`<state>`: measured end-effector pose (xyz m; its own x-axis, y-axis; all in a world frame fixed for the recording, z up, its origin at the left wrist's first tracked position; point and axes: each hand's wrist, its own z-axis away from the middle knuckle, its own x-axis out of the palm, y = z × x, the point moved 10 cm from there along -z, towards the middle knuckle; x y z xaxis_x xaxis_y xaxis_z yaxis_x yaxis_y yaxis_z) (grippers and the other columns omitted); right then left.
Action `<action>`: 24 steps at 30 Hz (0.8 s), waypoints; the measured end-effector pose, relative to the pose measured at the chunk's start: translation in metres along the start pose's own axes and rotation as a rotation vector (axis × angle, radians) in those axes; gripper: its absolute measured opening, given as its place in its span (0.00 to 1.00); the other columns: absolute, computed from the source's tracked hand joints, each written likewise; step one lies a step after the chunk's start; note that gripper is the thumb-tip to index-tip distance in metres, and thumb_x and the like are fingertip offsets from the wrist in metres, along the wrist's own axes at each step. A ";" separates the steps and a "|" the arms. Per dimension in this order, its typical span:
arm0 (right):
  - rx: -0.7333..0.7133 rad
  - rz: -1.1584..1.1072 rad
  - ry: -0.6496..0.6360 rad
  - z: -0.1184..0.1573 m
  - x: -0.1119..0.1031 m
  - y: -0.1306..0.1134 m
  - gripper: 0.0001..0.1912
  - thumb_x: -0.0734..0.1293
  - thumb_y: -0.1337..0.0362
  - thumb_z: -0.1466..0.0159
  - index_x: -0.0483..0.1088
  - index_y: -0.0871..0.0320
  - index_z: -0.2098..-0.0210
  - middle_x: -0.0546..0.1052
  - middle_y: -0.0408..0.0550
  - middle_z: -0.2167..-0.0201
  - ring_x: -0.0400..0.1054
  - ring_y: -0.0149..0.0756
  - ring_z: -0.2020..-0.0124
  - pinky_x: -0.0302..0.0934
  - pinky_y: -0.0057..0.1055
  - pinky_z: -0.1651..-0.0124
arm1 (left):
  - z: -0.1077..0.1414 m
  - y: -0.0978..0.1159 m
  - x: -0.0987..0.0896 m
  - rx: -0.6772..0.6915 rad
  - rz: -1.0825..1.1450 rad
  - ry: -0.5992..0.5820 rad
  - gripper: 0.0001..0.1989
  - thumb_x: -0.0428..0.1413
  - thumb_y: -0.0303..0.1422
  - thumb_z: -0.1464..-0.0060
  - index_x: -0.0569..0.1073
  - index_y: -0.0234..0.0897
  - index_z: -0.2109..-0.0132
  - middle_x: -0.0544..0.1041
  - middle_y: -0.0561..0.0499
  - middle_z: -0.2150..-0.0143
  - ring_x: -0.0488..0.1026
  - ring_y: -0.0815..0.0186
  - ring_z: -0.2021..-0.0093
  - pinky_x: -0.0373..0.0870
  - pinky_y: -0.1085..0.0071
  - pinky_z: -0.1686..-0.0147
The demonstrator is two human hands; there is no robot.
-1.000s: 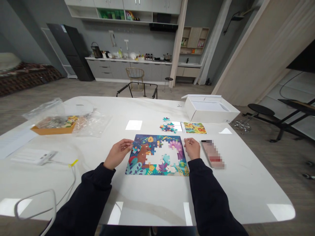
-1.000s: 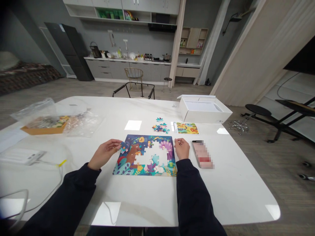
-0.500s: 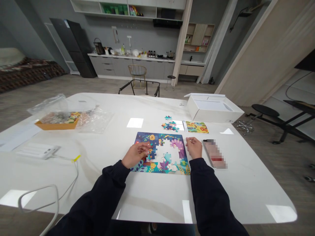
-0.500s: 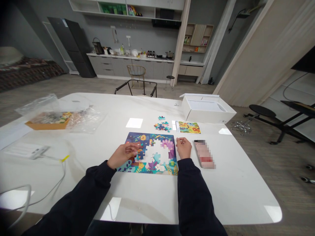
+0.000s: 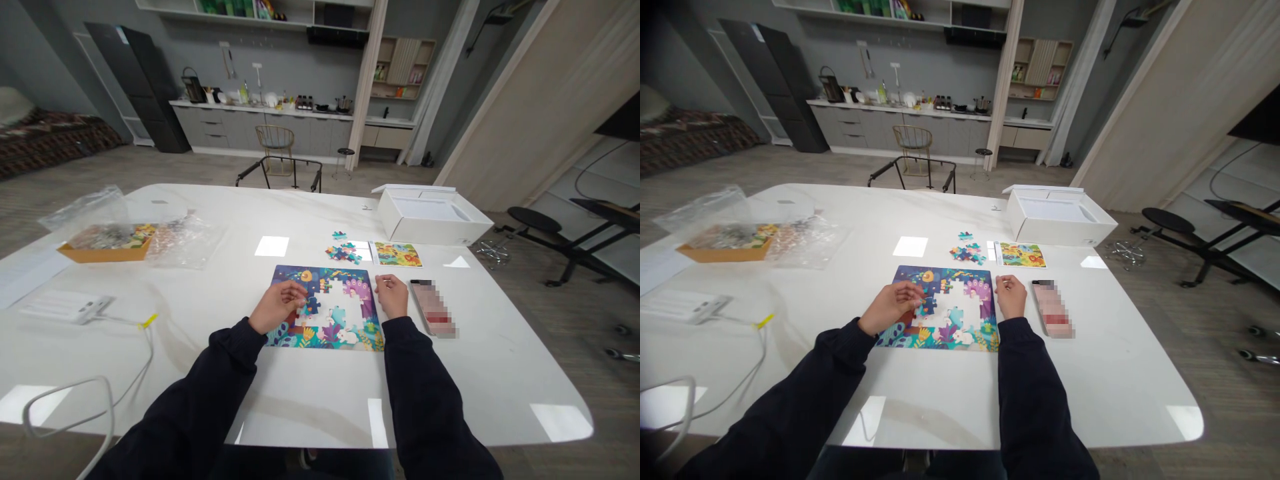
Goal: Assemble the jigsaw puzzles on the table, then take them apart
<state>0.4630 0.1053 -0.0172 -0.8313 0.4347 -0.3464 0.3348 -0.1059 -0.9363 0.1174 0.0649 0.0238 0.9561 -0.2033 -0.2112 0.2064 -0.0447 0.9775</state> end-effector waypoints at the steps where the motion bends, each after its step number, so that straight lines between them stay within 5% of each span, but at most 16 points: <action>1: -0.001 -0.004 -0.003 0.000 0.000 0.000 0.18 0.69 0.48 0.42 0.72 0.58 0.69 0.76 0.45 0.81 0.61 0.30 0.87 0.55 0.27 0.82 | -0.006 0.005 0.009 0.015 0.004 -0.022 0.11 0.65 0.31 0.52 0.77 0.33 0.59 0.80 0.48 0.66 0.78 0.65 0.66 0.76 0.68 0.62; 6: 0.007 -0.009 -0.003 -0.001 0.001 0.002 0.18 0.68 0.48 0.42 0.72 0.57 0.69 0.76 0.44 0.81 0.61 0.30 0.86 0.55 0.27 0.81 | -0.047 0.022 0.085 0.074 -0.041 -0.195 0.11 0.64 0.25 0.54 0.77 0.34 0.60 0.77 0.50 0.66 0.75 0.69 0.70 0.73 0.72 0.67; 10: -0.018 0.026 0.007 -0.003 0.001 0.005 0.19 0.67 0.46 0.41 0.73 0.57 0.68 0.77 0.45 0.81 0.65 0.33 0.84 0.57 0.27 0.78 | -0.072 0.018 0.124 0.071 -0.238 -0.176 0.10 0.63 0.22 0.56 0.77 0.34 0.63 0.76 0.52 0.68 0.73 0.69 0.72 0.70 0.74 0.70; 24: -0.027 0.074 -0.007 -0.003 0.003 0.007 0.22 0.66 0.44 0.40 0.75 0.58 0.67 0.79 0.49 0.78 0.70 0.36 0.79 0.60 0.28 0.76 | -0.082 0.006 0.120 0.042 -0.290 -0.136 0.08 0.65 0.23 0.58 0.76 0.34 0.68 0.78 0.51 0.71 0.75 0.67 0.71 0.70 0.73 0.69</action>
<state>0.4642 0.1090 -0.0244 -0.8067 0.4202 -0.4155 0.4076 -0.1135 -0.9061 0.2505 0.1203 0.0040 0.8215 -0.3050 -0.4819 0.4546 -0.1599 0.8762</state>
